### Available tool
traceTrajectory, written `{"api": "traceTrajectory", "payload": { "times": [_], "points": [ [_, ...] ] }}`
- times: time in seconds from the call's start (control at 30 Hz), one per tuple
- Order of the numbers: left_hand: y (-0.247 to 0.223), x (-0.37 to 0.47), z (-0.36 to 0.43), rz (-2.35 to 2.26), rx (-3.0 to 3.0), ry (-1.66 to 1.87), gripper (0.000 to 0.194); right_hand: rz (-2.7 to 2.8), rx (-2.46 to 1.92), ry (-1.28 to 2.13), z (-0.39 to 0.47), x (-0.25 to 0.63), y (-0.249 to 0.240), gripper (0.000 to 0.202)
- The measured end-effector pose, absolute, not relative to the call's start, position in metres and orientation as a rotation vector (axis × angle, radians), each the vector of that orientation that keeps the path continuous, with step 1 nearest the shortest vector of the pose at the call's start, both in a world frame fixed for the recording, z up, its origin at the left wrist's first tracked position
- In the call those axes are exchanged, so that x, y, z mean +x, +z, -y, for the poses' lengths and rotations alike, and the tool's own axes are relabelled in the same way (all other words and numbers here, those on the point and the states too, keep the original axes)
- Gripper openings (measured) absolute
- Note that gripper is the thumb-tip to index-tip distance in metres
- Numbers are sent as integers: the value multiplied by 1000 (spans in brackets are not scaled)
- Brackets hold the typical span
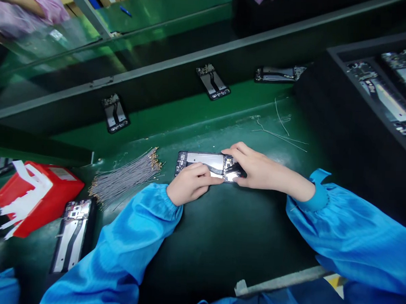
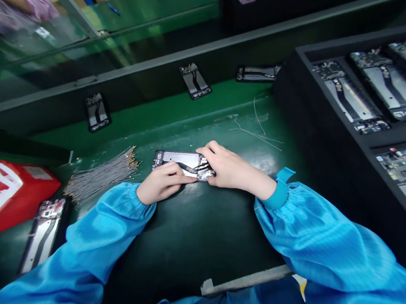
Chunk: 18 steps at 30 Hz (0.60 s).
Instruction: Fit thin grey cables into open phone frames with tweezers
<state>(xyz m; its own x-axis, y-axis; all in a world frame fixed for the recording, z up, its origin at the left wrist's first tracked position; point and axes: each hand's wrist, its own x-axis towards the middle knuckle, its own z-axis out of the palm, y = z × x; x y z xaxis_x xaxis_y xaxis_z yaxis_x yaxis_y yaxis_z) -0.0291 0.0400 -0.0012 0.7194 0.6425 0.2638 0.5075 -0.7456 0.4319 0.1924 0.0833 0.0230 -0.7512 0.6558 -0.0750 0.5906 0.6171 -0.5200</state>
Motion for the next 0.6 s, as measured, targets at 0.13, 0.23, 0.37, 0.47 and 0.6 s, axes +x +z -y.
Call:
{"api": "traceTrajectory", "payload": {
  "times": [0.13,0.23,0.37,0.47,0.6],
  "points": [
    [-3,-30,-42,-865,2642,559,30,2731,-1084,794,-84,191,24,59],
    [-3,-28,-42,-868,2665,555,30,2749,-1105,780,-84,189,25,56],
    [-2,-28,-41,-858,2677,555,30,2766,-1125,770,-84,187,26,53],
    [-2,-28,-41,-857,2692,542,31,2784,-1158,759,-84,184,28,53],
    [-2,-27,-41,-854,2727,519,31,2823,-1213,679,-82,180,30,52]
  ]
}}
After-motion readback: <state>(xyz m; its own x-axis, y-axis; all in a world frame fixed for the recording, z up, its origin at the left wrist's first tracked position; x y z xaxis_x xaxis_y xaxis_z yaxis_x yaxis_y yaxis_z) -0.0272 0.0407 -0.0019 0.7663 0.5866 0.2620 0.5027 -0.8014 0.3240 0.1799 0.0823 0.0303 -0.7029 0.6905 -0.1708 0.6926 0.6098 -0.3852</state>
